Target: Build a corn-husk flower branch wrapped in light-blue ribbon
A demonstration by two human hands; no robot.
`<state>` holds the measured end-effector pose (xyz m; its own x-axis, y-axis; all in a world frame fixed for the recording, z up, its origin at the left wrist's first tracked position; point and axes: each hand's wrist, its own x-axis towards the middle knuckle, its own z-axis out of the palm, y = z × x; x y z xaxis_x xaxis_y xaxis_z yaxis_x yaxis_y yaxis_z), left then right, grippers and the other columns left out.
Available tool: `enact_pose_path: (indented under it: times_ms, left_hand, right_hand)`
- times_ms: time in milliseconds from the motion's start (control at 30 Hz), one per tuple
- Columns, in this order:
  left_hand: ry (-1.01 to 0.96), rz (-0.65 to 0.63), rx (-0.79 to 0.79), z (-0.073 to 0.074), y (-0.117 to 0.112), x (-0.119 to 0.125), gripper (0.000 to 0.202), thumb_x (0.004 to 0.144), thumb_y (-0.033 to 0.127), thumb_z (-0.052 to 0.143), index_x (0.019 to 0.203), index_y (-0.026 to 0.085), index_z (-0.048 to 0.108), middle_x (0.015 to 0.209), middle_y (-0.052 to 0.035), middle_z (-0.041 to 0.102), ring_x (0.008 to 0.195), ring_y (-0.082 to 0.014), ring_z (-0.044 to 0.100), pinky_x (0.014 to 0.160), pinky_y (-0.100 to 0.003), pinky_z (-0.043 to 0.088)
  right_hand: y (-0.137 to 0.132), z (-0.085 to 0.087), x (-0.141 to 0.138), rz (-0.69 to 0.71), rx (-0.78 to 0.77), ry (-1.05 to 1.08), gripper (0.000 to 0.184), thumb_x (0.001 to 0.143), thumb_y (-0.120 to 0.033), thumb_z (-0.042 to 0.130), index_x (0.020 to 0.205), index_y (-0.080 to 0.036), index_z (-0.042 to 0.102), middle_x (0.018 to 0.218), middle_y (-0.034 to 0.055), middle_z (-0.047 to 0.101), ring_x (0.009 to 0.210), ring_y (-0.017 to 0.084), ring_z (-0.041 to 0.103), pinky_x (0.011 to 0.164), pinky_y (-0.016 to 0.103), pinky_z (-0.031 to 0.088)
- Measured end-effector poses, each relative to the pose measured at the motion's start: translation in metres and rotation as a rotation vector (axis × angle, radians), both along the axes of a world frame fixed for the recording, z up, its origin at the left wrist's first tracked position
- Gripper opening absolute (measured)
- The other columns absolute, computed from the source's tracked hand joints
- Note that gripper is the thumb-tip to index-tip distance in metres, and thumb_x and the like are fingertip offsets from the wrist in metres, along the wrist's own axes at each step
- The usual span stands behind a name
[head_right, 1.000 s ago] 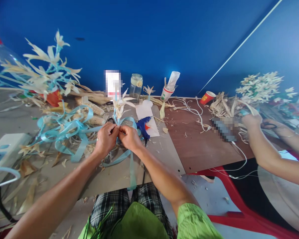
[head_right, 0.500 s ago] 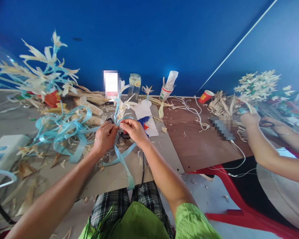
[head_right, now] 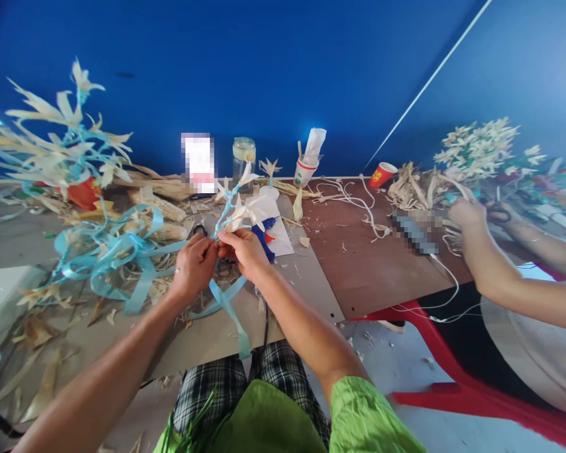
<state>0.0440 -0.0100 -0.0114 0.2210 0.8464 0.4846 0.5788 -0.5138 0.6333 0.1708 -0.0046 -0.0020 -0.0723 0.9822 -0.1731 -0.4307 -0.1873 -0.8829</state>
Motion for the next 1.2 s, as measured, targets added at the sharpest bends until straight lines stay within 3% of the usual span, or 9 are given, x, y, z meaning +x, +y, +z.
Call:
enact_pose_path:
  times_ms: [233, 367, 733, 967, 1200]
  left_hand:
    - [-0.060, 0.088, -0.009, 0.004, 0.000, 0.000, 0.030, 0.086, 0.020, 0.042, 0.056, 0.020, 0.038, 0.061, 0.0000, 0.041, 0.061, -0.0131, 0.042, 0.058, -0.026, 0.032]
    - [-0.096, 0.062, -0.057, 0.005, 0.003, -0.002, 0.029, 0.085, 0.022, 0.044, 0.057, 0.019, 0.041, 0.062, 0.0002, 0.043, 0.060, -0.0121, 0.043, 0.058, -0.025, 0.033]
    - [-0.151, 0.035, -0.110, 0.004, 0.007, -0.007, 0.025, 0.083, 0.024, 0.046, 0.059, 0.018, 0.044, 0.064, 0.0012, 0.045, 0.063, -0.0122, 0.044, 0.062, -0.024, 0.034]
    - [-0.172, 0.000, -0.211, 0.006, 0.006, -0.006, 0.026, 0.081, 0.024, 0.045, 0.056, 0.019, 0.039, 0.059, 0.0022, 0.040, 0.057, -0.0116, 0.039, 0.057, -0.025, 0.031]
    - [-0.174, -0.097, -0.325, 0.011, 0.005, -0.008, 0.019, 0.078, 0.027, 0.048, 0.061, 0.018, 0.049, 0.060, 0.0029, 0.041, 0.057, -0.0112, 0.038, 0.056, -0.024, 0.031]
  right_hand:
    - [-0.001, -0.001, -0.005, 0.008, -0.122, 0.259, 0.024, 0.055, -0.025, 0.077, 0.066, -0.017, 0.057, 0.052, -0.0080, 0.046, 0.043, 0.004, 0.034, 0.046, 0.022, 0.033]
    - [0.000, -0.006, -0.005, 0.048, -0.145, 0.322, 0.023, 0.058, -0.024, 0.076, 0.072, -0.016, 0.061, 0.052, -0.0092, 0.044, 0.043, 0.003, 0.031, 0.048, 0.021, 0.034]
    - [0.000, -0.006, -0.004, 0.102, -0.146, 0.339, 0.019, 0.064, -0.025, 0.074, 0.076, -0.016, 0.062, 0.052, -0.0094, 0.042, 0.043, 0.004, 0.030, 0.050, 0.022, 0.035]
    - [0.002, -0.006, -0.004, 0.042, -0.121, 0.300, 0.016, 0.061, -0.022, 0.074, 0.072, -0.015, 0.064, 0.050, -0.0079, 0.047, 0.042, 0.004, 0.031, 0.046, 0.020, 0.029]
    - [0.002, -0.003, -0.003, -0.023, -0.036, 0.213, 0.019, 0.059, -0.026, 0.075, 0.068, -0.014, 0.062, 0.053, -0.0056, 0.053, 0.042, 0.003, 0.032, 0.046, 0.020, 0.029]
